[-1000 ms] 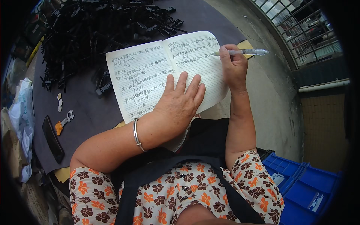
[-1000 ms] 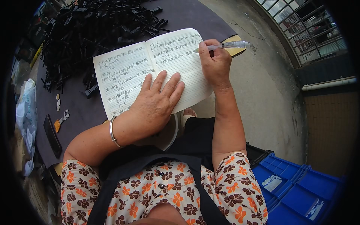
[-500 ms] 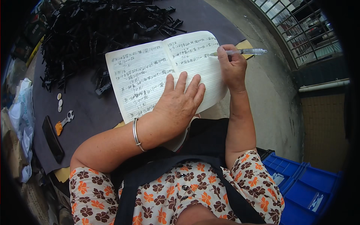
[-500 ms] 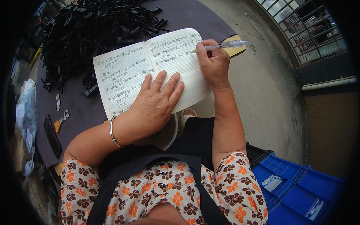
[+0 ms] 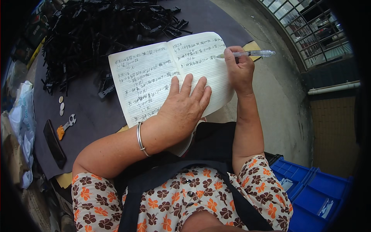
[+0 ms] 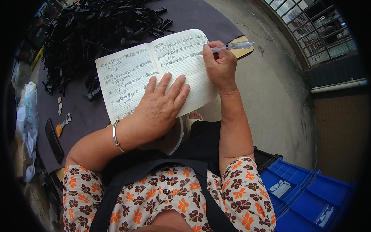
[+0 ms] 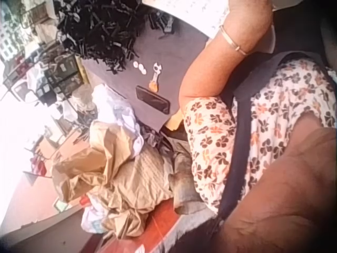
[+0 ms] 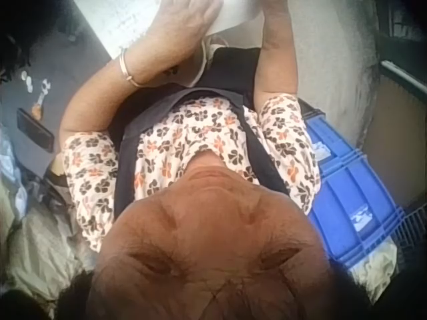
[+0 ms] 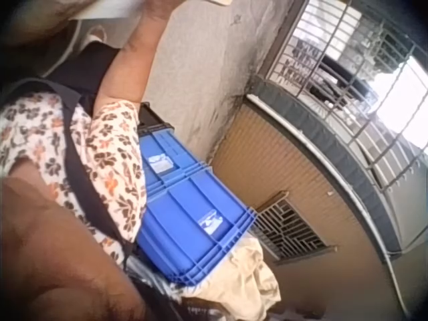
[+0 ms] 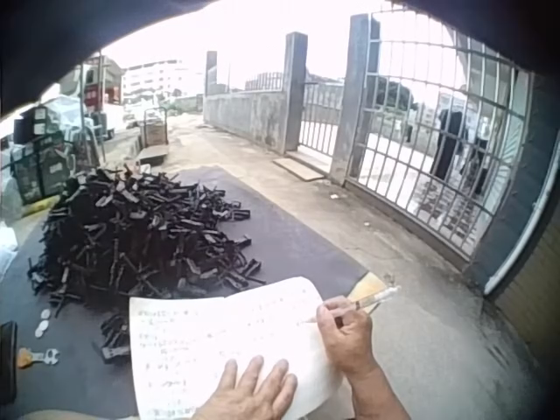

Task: Writing notes or recording data in a paper notebook with a pen at a workbench.

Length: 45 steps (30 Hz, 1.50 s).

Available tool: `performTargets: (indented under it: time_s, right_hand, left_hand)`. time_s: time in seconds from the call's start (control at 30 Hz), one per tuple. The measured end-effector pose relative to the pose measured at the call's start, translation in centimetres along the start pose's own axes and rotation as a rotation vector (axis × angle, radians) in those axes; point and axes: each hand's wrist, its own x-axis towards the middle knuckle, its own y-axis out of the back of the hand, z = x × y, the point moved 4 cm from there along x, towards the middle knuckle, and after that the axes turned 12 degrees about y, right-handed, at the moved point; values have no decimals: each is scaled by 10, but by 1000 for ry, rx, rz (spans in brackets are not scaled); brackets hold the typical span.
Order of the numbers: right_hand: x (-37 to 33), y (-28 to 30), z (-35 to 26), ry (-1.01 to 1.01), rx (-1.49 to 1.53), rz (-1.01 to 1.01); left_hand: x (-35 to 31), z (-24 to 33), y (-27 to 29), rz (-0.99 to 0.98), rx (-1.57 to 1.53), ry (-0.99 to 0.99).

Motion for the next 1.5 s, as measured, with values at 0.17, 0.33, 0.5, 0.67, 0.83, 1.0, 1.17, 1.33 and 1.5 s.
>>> performTargets:
  time_s: [0.17, 0.33, 0.5, 0.67, 0.83, 1.0, 1.17, 1.33, 1.5]
  right_hand:
    - [0, -1, 0, 1, 10, -1]
    - [0, 0, 0, -9, 6, 0]
    - [0, 0, 0, -16, 8, -4]
    - [-1, 0, 1, -13, 25, -7]
    - [-1, 0, -1, -13, -3, -18]
    - [-1, -1, -1, -7, 1, -18]
    - [0, 0, 0, -2, -17, -15]
    - [-1, -1, 1, -26, -1, -13]
    - [0, -1, -2, -17, -6, -21]
  left_hand:
    - [0, 0, 0, 2, 2, -1]
    - [0, 0, -1, 1, 5, -2]
    - [0, 0, 0, 3, 6, 1]
    - [0, 0, -1, 10, -1, 2]
    - [0, 0, 0, 10, -7, -2]
    - [-1, 0, 0, 12, -6, -3]
    - [0, 0, 0, 22, -4, -1]
    - [-1, 0, 0, 23, 6, -1]
    - [0, 0, -1, 15, 7, 3]
